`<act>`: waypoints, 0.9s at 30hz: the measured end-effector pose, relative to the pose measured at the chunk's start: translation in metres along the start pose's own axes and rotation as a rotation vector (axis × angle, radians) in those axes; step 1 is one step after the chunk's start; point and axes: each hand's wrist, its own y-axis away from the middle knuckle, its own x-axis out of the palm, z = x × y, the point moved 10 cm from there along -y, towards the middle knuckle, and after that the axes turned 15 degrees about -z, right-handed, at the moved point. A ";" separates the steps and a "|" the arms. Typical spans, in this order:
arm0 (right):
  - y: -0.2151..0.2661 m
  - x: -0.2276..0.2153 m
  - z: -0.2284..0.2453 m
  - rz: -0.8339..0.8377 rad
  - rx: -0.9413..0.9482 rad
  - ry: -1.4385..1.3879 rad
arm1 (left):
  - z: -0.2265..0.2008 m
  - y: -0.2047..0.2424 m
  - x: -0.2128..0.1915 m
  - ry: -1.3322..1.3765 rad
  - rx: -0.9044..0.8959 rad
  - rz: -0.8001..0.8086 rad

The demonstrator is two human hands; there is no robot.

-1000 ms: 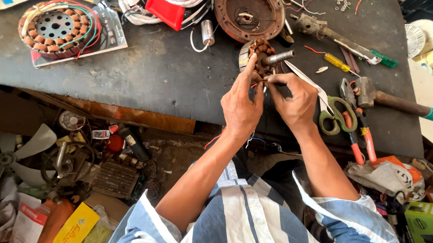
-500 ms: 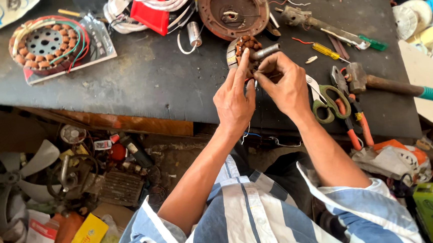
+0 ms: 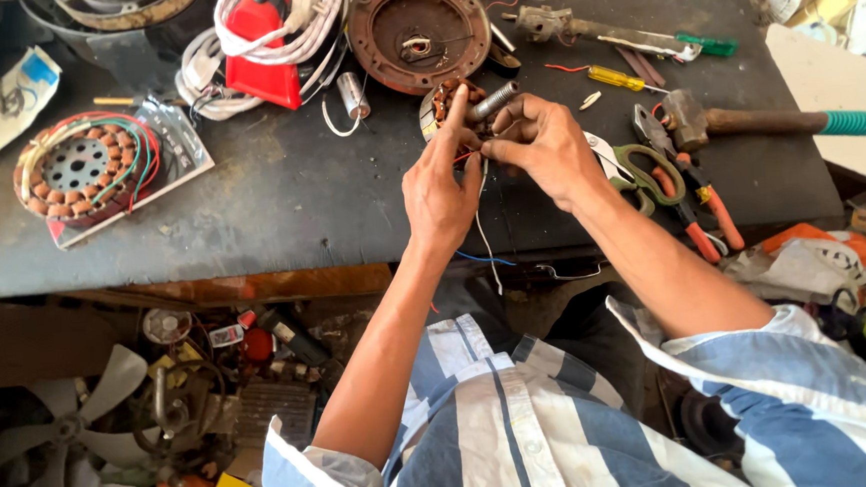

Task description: The person wires a fan motor coil by hand, stripping wires with scissors and connecting them to the motor leads while sitting at a workbench.

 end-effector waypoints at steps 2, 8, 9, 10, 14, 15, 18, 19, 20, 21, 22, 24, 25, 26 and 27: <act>-0.001 -0.001 -0.002 0.011 0.032 -0.014 | 0.003 -0.001 0.000 0.086 -0.041 -0.005; -0.005 0.000 -0.011 0.059 0.169 -0.009 | 0.006 -0.002 0.001 0.082 -0.053 0.004; -0.005 0.001 -0.014 0.074 0.196 0.008 | 0.007 -0.002 0.001 0.083 -0.052 0.008; -0.006 0.001 -0.014 0.071 0.197 0.006 | 0.007 -0.002 0.000 0.081 -0.046 0.003; -0.003 0.001 -0.021 0.084 0.264 0.002 | 0.006 -0.003 0.000 0.082 -0.029 -0.010; -0.001 0.001 -0.025 0.086 0.303 -0.013 | 0.006 -0.003 0.000 0.082 -0.030 -0.010; 0.000 0.001 -0.028 0.094 0.316 -0.029 | 0.006 -0.004 0.000 0.073 -0.029 -0.002; 0.000 0.001 -0.028 0.094 0.316 -0.029 | 0.006 -0.003 0.000 0.075 -0.025 -0.003; 0.000 0.001 -0.027 0.093 0.306 -0.032 | 0.005 -0.003 -0.001 0.078 -0.021 -0.005; 0.000 0.002 -0.025 0.093 0.293 -0.034 | 0.005 -0.003 0.000 0.078 -0.020 -0.006; 0.001 0.003 -0.024 0.094 0.292 -0.034 | 0.005 -0.004 0.000 0.069 -0.022 -0.007; 0.006 0.002 -0.001 0.065 0.059 0.061 | 0.006 -0.004 0.000 0.060 -0.026 -0.012; 0.012 0.003 0.002 0.068 0.058 0.063 | 0.006 -0.004 0.000 0.069 -0.022 -0.016; 0.020 -0.002 0.032 -0.003 -0.262 0.223 | 0.006 -0.004 0.000 0.078 -0.018 -0.020; 0.036 -0.002 0.062 -0.072 -0.583 0.381 | 0.006 -0.004 -0.001 0.077 -0.019 -0.024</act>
